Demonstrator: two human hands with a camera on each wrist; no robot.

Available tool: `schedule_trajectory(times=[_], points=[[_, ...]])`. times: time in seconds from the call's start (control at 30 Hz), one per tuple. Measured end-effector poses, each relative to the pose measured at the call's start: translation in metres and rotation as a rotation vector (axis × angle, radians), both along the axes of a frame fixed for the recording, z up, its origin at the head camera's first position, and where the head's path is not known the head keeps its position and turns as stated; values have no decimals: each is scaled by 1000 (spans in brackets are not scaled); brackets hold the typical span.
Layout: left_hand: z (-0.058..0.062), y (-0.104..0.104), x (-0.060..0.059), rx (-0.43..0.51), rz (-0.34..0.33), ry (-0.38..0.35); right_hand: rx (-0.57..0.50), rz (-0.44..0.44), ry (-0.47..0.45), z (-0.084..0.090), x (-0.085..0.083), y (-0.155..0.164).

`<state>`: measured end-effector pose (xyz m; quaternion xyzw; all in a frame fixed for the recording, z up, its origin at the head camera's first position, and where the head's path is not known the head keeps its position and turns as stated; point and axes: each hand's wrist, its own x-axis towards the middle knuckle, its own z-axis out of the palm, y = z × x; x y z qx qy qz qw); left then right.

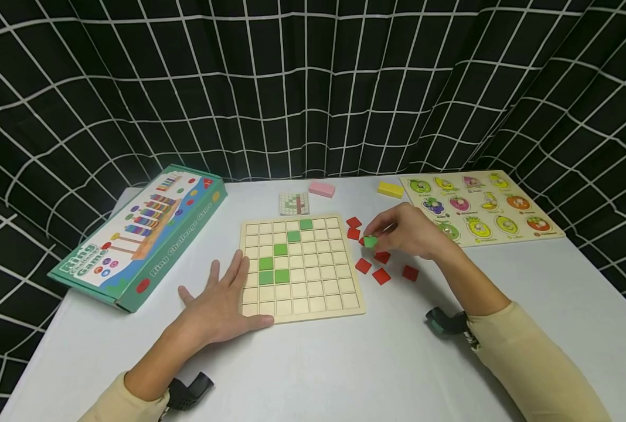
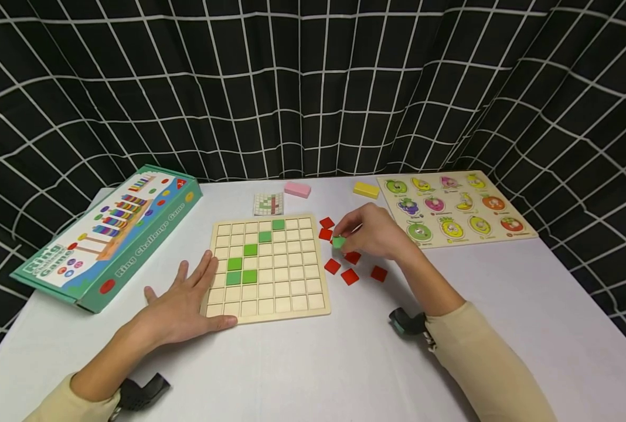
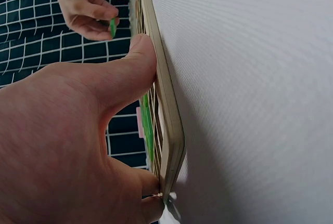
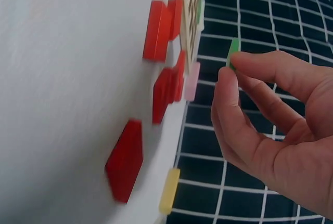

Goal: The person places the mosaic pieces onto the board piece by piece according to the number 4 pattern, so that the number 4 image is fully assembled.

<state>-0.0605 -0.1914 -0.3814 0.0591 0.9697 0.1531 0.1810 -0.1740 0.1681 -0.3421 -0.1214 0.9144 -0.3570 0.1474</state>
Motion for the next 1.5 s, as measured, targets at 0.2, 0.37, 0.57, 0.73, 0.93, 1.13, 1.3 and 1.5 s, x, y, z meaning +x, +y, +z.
schedule_trajectory(times=[0.2,0.37,0.57,0.73,0.93,1.13,1.3,1.5], points=[[0,0,0,-3,-6,0,0,-2,-30,0,2,-16],[0,0,0,3,-9,4,-26,28,-18,-1,2,-30],[0,0,-1,4,-8,7,-27,51,-8,0,4,-48],[0,0,-1,8,-6,8,-17,39,-42,1,6,-63],[0,0,-1,8,-3,7,-46,55,-59,0,7,-76],[1,0,-1,11,5,-7,-33,62,-71,0,7,-86],[1,0,-1,3,2,-10,-22,63,-95,0,8,-94],[1,-1,-1,-8,-2,-5,-28,110,-80,-3,10,-103]])
